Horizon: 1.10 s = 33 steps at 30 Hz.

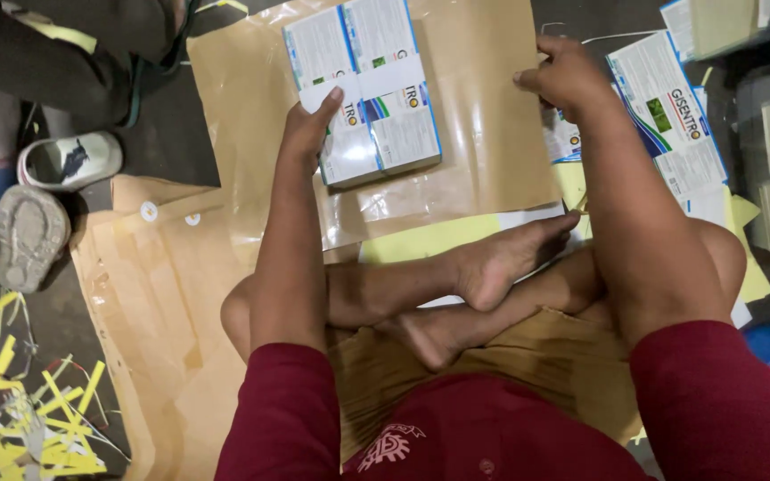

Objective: Packaging and taping printed boxes and paper products on the floor of a print shop.

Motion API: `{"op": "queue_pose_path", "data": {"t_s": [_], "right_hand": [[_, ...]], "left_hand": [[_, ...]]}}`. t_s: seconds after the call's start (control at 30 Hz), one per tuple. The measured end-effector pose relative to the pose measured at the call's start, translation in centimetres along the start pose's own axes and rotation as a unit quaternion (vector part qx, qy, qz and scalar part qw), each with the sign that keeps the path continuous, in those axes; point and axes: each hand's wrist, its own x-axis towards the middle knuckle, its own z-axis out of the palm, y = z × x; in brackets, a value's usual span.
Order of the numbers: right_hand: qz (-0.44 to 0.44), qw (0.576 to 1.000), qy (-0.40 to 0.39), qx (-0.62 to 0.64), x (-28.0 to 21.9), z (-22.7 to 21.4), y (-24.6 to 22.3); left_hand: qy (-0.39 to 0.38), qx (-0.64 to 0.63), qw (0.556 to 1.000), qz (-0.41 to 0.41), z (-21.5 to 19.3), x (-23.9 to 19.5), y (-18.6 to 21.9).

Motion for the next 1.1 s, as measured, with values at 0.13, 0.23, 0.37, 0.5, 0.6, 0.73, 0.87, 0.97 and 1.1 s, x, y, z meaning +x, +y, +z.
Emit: {"op": "queue_pose_path", "data": {"t_s": [0.13, 0.23, 0.37, 0.5, 0.6, 0.73, 0.87, 0.97, 1.1], "right_hand": [[0.03, 0.982, -0.138, 0.127, -1.6, 0.5, -7.6], [-0.02, 0.987, -0.12, 0.103, -1.5, 2.7, -10.1], [0.022, 0.99, -0.119, 0.074, -2.1, 5.0, -11.0], [-0.086, 0.985, -0.133, 0.069, -4.4, 6.8, -14.3], [-0.133, 0.988, -0.058, -0.057, -5.8, 7.9, -17.7], [-0.158, 0.952, -0.084, -0.248, -5.9, 11.4, -19.3], [-0.152, 0.904, -0.154, -0.369, -6.6, 14.4, -20.2], [-0.161, 0.898, -0.156, -0.378, -6.2, 15.7, -18.6], [-0.107, 0.916, -0.178, -0.344, -8.0, 14.6, -21.4]], "left_hand": [[0.008, 0.0, 1.0, 0.016, 0.2, 0.2, -0.4], [0.02, 0.007, 0.999, 0.028, 0.0, 0.6, -0.9], [0.018, 0.015, 0.999, 0.042, 0.3, 1.0, -1.6], [0.038, 0.029, 0.998, 0.048, 0.5, 1.0, -1.2], [0.057, 0.049, 0.996, 0.041, 0.7, 0.7, -1.1], [0.052, 0.047, 0.996, 0.047, 0.8, 0.6, -0.6], [0.027, 0.021, 0.998, 0.054, 1.0, 0.1, -0.4], [0.018, 0.023, 0.998, 0.053, 0.7, 0.5, -0.7], [0.04, 0.064, 0.995, 0.07, 0.1, 1.6, -1.2]]}}
